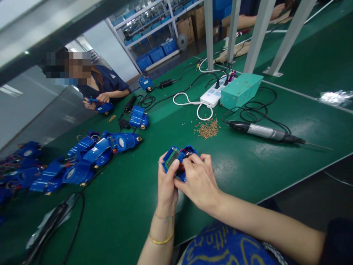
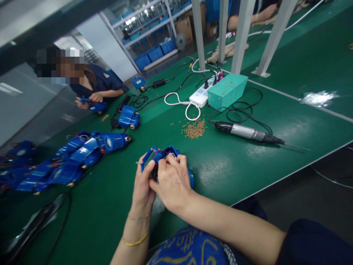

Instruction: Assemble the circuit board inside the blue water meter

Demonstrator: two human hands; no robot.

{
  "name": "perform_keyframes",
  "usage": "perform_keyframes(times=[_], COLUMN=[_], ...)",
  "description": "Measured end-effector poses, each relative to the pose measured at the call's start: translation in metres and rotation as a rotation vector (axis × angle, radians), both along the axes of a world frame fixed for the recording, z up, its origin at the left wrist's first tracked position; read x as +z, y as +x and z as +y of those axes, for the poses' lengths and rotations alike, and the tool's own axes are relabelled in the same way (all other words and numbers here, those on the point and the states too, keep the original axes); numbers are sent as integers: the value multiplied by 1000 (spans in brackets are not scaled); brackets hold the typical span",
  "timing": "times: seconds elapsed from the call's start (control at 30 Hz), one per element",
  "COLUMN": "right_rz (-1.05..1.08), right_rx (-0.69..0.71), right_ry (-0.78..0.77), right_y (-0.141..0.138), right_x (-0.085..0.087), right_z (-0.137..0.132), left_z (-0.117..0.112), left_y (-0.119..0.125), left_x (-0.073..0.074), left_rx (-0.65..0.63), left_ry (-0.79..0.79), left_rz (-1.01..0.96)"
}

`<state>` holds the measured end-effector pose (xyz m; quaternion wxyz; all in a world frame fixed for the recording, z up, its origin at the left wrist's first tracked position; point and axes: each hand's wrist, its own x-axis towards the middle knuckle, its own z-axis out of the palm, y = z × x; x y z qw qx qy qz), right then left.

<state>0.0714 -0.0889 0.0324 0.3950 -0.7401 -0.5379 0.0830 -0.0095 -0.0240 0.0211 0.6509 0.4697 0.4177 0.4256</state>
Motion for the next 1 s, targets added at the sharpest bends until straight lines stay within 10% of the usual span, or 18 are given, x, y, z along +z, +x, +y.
perform_keyframes(times=[1.0], right_rz=[369], right_rx=[270], right_ry=[34], right_y=[34], right_x=[-5], right_z=[-4], left_z=[2], left_y=[-1], left_x=[-6], left_rx=[-7], left_ry=[79], left_rz=[-49])
